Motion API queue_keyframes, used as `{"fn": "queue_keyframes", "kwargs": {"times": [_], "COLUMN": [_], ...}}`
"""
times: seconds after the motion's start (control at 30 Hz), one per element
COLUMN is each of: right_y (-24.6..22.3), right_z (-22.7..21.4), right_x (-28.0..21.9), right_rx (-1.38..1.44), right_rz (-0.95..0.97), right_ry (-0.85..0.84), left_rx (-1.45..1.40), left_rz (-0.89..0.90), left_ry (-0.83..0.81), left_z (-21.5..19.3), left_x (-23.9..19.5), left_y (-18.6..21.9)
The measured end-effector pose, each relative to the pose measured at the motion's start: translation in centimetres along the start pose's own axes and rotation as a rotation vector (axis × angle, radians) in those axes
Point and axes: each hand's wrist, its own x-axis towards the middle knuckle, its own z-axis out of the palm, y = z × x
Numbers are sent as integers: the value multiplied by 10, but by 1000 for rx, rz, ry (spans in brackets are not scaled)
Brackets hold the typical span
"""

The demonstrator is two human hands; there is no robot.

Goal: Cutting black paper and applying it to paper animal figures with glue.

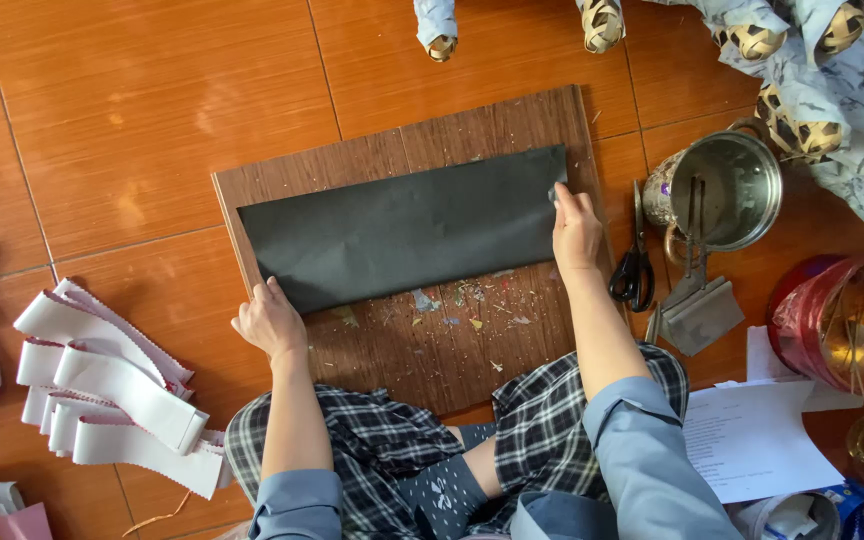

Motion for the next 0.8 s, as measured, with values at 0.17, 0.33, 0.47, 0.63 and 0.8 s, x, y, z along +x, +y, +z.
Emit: {"fn": "queue_keyframes", "kwargs": {"times": [0.17,0.33,0.47,0.63,0.8], "right_y": [2,1,-4,-1,-1], "right_z": [3,4,2,1,0], "right_x": [1,0,0,1,1], "right_rx": [-28,-37,-81,-67,-24], "right_rz": [18,20,15,-8,55], "right_ry": [-38,-43,-44,-49,-78], "left_rx": [68,71,-90,-128,-150], "left_rz": [6,34,600,697,653], "left_ry": [28,181,-217,-325,-330], "left_z": [-6,-14,-12,-17,-9], "left_x": [2,-5,-32,-44,-46], "left_y": [6,39,89,109,110]}}
